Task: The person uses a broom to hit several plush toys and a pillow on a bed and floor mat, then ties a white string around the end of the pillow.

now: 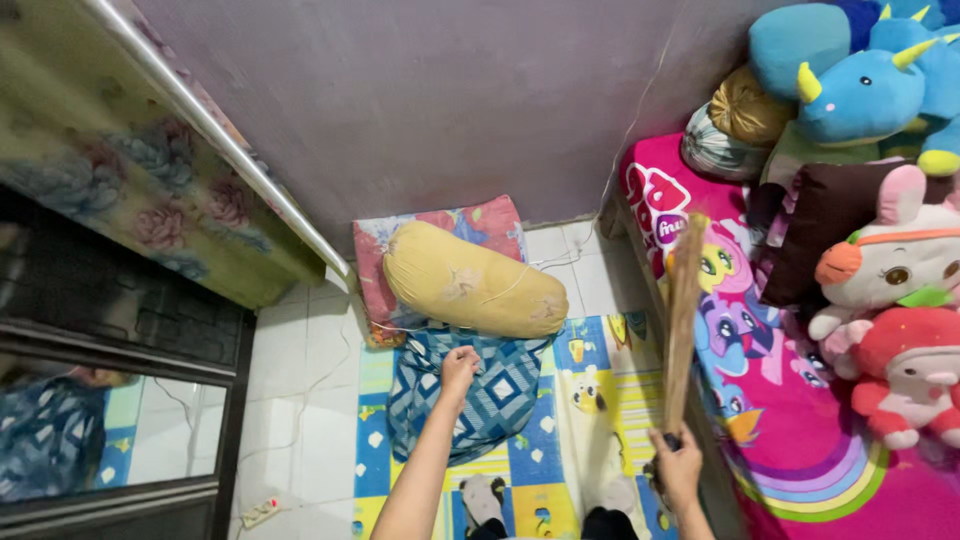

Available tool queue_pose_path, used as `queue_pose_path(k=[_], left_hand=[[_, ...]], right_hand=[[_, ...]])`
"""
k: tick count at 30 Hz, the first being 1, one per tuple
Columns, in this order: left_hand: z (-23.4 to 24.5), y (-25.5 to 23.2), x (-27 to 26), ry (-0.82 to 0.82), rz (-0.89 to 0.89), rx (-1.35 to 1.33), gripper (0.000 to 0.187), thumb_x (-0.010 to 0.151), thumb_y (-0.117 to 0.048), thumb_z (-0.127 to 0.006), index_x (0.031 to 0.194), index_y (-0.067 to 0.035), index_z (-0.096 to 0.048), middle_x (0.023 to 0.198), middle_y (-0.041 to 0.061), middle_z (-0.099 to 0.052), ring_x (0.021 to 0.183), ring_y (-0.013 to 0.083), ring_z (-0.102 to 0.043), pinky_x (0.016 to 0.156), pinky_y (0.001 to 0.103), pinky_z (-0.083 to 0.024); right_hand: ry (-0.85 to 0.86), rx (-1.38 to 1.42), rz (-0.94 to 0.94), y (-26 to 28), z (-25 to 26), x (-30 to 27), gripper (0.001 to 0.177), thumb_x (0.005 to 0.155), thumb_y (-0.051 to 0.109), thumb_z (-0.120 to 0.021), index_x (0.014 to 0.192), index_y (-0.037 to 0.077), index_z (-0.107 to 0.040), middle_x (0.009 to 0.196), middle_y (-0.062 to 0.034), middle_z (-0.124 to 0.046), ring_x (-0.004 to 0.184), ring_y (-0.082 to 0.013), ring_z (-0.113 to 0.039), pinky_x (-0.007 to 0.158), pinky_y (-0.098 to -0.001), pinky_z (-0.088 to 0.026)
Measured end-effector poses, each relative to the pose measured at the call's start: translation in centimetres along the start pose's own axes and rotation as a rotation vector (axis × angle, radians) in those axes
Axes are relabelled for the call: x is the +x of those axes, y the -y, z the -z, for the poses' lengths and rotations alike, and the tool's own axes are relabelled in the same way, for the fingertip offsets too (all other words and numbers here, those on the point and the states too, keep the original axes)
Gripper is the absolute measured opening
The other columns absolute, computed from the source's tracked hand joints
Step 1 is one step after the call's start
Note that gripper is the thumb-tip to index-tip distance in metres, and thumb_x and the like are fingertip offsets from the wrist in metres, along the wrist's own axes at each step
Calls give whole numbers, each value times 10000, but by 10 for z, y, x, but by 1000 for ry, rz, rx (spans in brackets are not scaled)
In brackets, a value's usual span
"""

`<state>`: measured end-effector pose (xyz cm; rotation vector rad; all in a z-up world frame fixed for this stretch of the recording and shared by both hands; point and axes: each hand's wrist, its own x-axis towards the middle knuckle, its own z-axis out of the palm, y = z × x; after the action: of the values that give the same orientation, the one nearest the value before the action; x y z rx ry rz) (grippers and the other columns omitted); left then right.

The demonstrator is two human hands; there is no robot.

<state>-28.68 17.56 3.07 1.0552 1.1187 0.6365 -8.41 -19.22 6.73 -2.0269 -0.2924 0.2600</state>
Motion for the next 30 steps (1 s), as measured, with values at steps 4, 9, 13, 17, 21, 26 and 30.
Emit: queue_pose_path(k=[4, 9, 13, 17, 21, 26, 30], left_hand=[[31, -17, 24, 13, 75, 65, 270, 899, -156, -678, 1159, -82, -673, 934, 30, -721, 751, 131, -618, 580, 258, -449], [39, -27, 62, 17, 128, 153, 254, 873, -151, -687, 1117, -80, -690, 930, 21, -705, 758, 129, -639, 547, 262, -423], [39, -31, 92, 79, 212, 110, 264, 885, -160, -604, 1134, -109, -675, 934, 24, -710, 744, 147, -631, 531, 284, -401], [53, -35, 124, 127, 259, 208, 272, 902, -196, -618, 1168, -149, -647, 982, -17, -720, 801, 129, -655, 597, 281, -462], [69, -35, 172, 94, 202, 212, 294, 885, -171, -679, 1167, -89, -673, 989, 26, -711, 805, 156, -635, 660, 308, -480], [84, -32, 244, 95, -21, 346, 307, 893, -210, -699, 1106, 7, -741, 1001, 124, -744, 876, 199, -673, 771, 325, -536], [101, -44, 299, -8, -14, 727, 510, 785, -278, -780, 1218, -32, -672, 1174, 185, -719, 1097, 302, -681, 960, 376, -519]], right_hand=[[130, 78, -336, 13, -57, -40, 588, 844, 234, -781, 1362, 24, -599, 598, -99, -578, 442, -166, -515, 399, -338, -406], [194, 168, -294, 28, -132, -60, 718, 855, 196, -742, 1511, 94, -467, 617, -56, -559, 458, -144, -512, 415, -325, -425], [365, 122, -160, 46, -184, -57, 776, 860, 148, -703, 1561, 160, -372, 676, -57, -631, 506, -135, -552, 481, -317, -484], [483, 56, -215, 78, -232, -55, 752, 878, 159, -667, 1564, 219, -363, 701, -56, -637, 500, -157, -570, 503, -331, -495], [528, 74, -201, 108, -268, -56, 712, 904, 181, -659, 1567, 230, -404, 709, -78, -623, 524, -153, -548, 514, -335, -475], [499, 79, -298, 126, -312, -61, 708, 908, 213, -644, 1566, 249, -386, 723, -72, -616, 510, -169, -549, 518, -337, -487], [285, 80, -211, 106, -368, -87, 677, 912, 219, -674, 1541, 221, -423, 755, -43, -672, 558, -134, -600, 544, -311, -513]])
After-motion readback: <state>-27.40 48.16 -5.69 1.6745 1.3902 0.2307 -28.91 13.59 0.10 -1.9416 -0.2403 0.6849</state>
